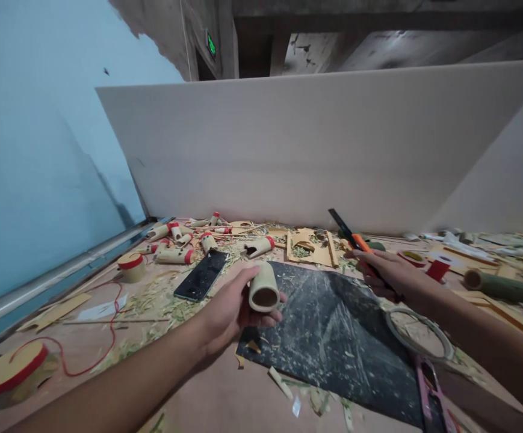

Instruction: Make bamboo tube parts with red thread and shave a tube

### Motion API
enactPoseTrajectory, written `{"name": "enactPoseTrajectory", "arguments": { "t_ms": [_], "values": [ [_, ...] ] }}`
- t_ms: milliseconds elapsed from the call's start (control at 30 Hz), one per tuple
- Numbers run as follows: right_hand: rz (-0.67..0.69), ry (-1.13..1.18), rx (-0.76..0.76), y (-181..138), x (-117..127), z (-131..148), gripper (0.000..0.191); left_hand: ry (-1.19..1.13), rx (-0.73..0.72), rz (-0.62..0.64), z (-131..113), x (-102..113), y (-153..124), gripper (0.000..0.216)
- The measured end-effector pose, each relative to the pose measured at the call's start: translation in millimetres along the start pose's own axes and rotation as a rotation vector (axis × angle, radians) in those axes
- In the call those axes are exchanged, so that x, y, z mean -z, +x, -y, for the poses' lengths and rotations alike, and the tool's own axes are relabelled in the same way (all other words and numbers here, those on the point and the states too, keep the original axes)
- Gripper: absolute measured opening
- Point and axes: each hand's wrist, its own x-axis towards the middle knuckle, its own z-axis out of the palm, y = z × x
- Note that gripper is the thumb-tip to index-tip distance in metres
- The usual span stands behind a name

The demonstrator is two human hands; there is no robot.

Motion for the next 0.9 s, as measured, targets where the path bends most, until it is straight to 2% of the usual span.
{"name": "enactPoseTrajectory", "arguments": {
  "t_ms": [67,200,400,533,633,733,800,900],
  "values": [
    [0.029,-0.013,-0.027,-1,0,-1,0.038,-0.062,0.049,0.008,-1,0,1,0.048],
    [-0.003,-0.073,-0.047,5,1,-5,0.038,-0.088,0.076,0.004,0,2,1,0.054],
    [-0.052,-0.1,-0.054,9,0,-10,0.031,-0.089,0.079,-0.01,2,1,1,0.049],
    [-0.021,-0.026,-0.04,3,-6,-3,0.029,-0.073,0.078,-0.014,2,-1,1,0.044],
    [0.09,0.088,-0.104,-4,-11,5,0.033,-0.054,0.067,-0.007,3,-2,1,0.038],
    [0.265,0.239,-0.189,-12,-16,11,0.045,0.05,0.017,0.025,9,1,0,0.033],
    [0.372,0.322,-0.223,-18,-21,15,0.053,0.222,-0.104,0.018,14,2,-3,0.032],
    [0.493,0.394,-0.237,-29,-29,21,0.063,0.571,-0.343,-0.015,20,3,-11,0.054]
  ]
}}
